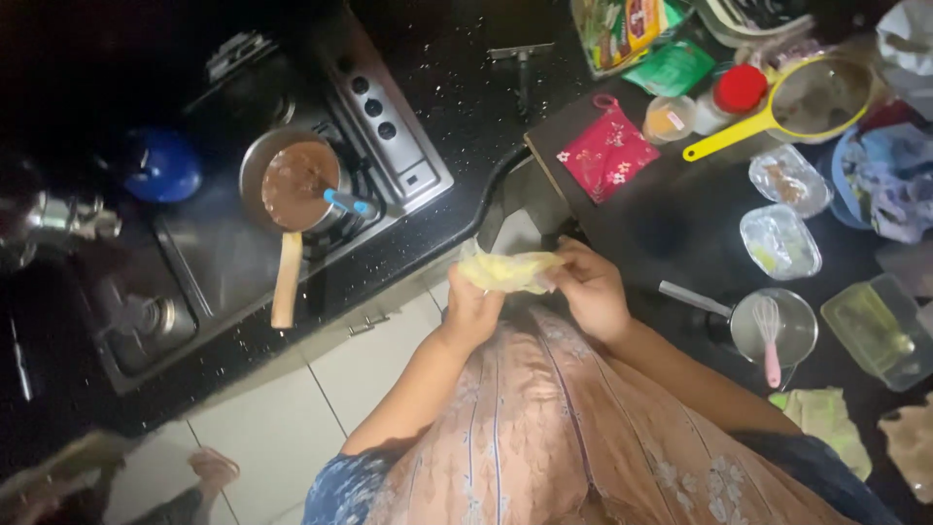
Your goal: Preparing a chocolate sauce by whisking ingredients in a pot on a stove and adding butter.
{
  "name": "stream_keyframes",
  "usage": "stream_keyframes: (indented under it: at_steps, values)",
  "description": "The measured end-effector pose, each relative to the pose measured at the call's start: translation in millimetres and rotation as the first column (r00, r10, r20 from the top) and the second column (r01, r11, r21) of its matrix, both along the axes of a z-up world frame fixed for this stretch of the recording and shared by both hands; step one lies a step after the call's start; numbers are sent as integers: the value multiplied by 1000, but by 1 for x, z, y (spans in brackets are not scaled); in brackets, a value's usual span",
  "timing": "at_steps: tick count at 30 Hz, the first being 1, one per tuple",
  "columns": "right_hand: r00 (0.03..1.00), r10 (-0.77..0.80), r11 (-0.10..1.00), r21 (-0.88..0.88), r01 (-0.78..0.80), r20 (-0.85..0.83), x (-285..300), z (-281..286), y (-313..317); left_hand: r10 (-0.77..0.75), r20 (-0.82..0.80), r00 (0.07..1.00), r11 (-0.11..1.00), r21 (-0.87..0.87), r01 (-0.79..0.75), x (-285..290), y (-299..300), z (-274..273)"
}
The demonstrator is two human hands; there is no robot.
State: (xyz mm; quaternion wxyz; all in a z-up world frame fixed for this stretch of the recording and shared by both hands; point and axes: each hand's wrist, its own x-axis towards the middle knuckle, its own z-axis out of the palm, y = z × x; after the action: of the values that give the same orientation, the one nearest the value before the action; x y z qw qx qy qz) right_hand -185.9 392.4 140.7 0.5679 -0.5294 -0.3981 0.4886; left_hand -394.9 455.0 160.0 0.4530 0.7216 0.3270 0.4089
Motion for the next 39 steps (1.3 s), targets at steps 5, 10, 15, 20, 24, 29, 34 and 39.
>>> stream_keyframes:
  at_steps: [5, 10, 15, 20, 24, 29, 34, 39]
  values:
    - [992, -94, 995, 30, 92, 81, 7, 16, -16, -9, 72, 997, 999, -30, 11, -13, 13, -39]
    - [427, -315, 924, 172, 340, 848, 50, 37, -50, -20, 247, 969, 881, -455, 134, -29, 29, -58]
    - [-49, -185, 651, 160, 742, 982, 121, -15, -169, -98, 115, 989, 931, -340, 132, -15, 42, -42]
    - [-100, -184, 379, 164, 911, 978, 173, -83, -284, -169, 139, 976, 924, -324, 206, 4, 51, -42]
    - [174, -369, 241, -87, 967, 913, 208, -155, -336, -220, 161, 962, 912, -315, 261, 21, 55, -48]
    - [153, -185, 379, -73, 923, 971, 242, -220, -356, -269, 184, 946, 899, -304, 315, 38, 52, -41]
    - [489, -42, 196, -473, 859, 871, 277, -235, -361, -273, 3, 962, 956, -111, 271, 49, 48, -30]
    - [555, 354, 218, -644, 733, 752, 300, -248, -393, -256, -4, 967, 956, -150, 252, 51, 46, -23]
